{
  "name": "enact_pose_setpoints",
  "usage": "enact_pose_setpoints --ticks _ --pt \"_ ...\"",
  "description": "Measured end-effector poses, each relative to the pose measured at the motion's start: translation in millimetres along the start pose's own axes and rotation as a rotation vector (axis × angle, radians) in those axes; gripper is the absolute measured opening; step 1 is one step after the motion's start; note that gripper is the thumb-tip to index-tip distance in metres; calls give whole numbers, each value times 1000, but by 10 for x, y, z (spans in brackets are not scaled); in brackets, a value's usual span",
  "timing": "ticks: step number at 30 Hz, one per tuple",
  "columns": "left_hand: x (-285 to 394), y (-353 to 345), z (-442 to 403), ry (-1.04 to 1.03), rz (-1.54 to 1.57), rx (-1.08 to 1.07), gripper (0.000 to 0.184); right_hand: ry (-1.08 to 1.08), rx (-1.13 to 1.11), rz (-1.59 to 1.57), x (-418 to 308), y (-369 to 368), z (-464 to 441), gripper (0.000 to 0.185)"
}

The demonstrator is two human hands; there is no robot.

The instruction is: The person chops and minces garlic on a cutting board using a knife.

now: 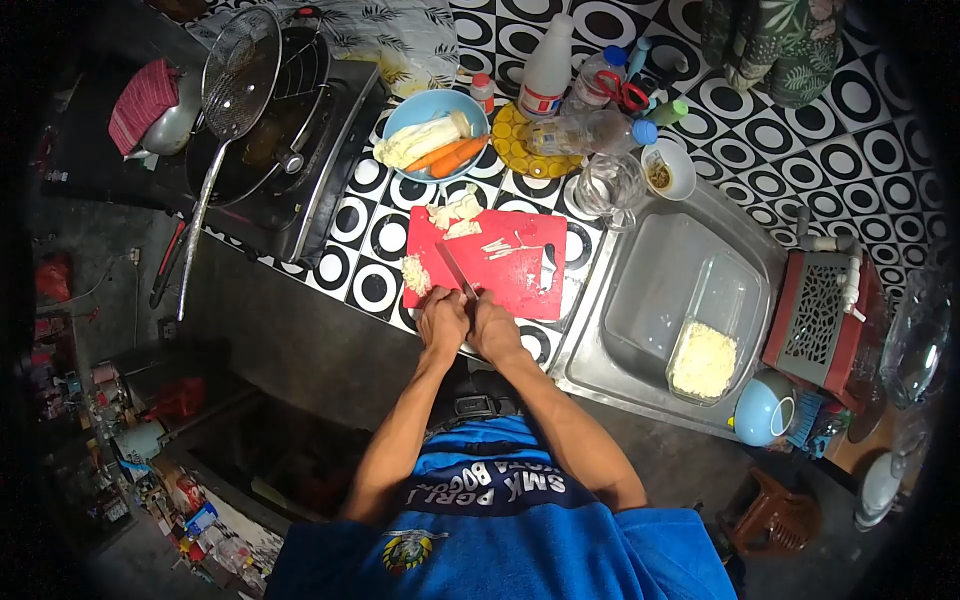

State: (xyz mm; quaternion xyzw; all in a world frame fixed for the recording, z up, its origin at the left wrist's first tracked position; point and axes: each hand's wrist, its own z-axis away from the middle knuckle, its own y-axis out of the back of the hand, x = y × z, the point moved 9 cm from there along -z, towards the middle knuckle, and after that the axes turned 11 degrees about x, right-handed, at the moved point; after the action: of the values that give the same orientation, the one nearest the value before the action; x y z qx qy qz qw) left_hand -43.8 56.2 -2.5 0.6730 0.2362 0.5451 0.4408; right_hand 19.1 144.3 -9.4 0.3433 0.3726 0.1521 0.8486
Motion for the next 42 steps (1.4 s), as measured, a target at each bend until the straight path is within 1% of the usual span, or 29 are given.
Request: enact_pose_setpoints --ticks 1,4,7,11,13,15,16,18,20,22,24,25,26,27,28,30,31,32,33,35,36,37,38,39,40,42 --pt "1 15 -8 -4 12 32 10 -26 3 -14 0 -6 -63 52" --pt "-14 -6 -11 26 -16 3 11 11 -41 66 -2 17 -66 51" --pt "-1 15 17 38 -7 22 14 99 -16 31 45 67 84 46" --pt "-29 -3 10 98 13 24 13 17 -5 -33 -27 21 -10 51" --pt "-85 22 18 145 48 33 11 76 -11 14 -81 32 -119 51" --pt "-87 91 56 82 84 71 13 124 -18 28 -72 87 -118 51" --pt "-96 138 51 47 103 92 15 155 12 -7 -28 171 -90 48" --pt "-191 303 84 46 180 179 16 195 70 -81 141 313 68 43" --pt "-255 475 169 34 273 238 19 102 69 -129 304 477 251 41" --pt "-269 612 151 -88 293 239 23 61 92 -100 532 393 329 40" --pt "-409 621 116 -7 397 164 23 26 116 -89 675 263 377 40" --pt "-428 638 82 -66 385 145 23 42 167 -97 541 292 379 42" --pt "-457 657 51 -119 371 129 22 -30 98 -58 498 249 405 44" --pt "-413 731 22 -235 349 134 23 -51 100 -92 415 174 379 44" --pt "-437 760 -5 -285 354 110 24 -60 96 -125 327 66 333 44" --pt "-461 864 -45 -423 320 88 26 -41 154 -170 103 -86 235 45" --pt "-506 893 -73 -449 335 38 28 -20 190 -186 -42 -120 210 45" --pt "-544 929 -99 -478 329 -11 31 2 225 -199 -176 -153 178 45" --pt "-567 978 -127 -532 305 -33 34 -36 195 -210 -216 -283 100 43" --pt "-625 1026 -154 -649 230 -80 41 -42 243 -242 -326 -399 64 41" --pt "-640 1009 -156 -679 164 -141 46 -50 275 -261 -386 -420 48 40" --pt "-613 982 -151 -738 100 -191 49 -56 355 -250 -439 -401 65 38" --pt "-583 945 -140 -794 40 -244 52 -87 342 -266 -451 -445 63 38" --pt "-571 848 -125 -851 60 -342 61 -121 326 -280 -472 -428 89 38" --pt "-523 781 -97 -906 68 -381 67 -158 311 -292 -469 -424 121 38" --pt "-403 659 -65 -972 55 -448 73 -171 304 -275 -473 -431 150 44"
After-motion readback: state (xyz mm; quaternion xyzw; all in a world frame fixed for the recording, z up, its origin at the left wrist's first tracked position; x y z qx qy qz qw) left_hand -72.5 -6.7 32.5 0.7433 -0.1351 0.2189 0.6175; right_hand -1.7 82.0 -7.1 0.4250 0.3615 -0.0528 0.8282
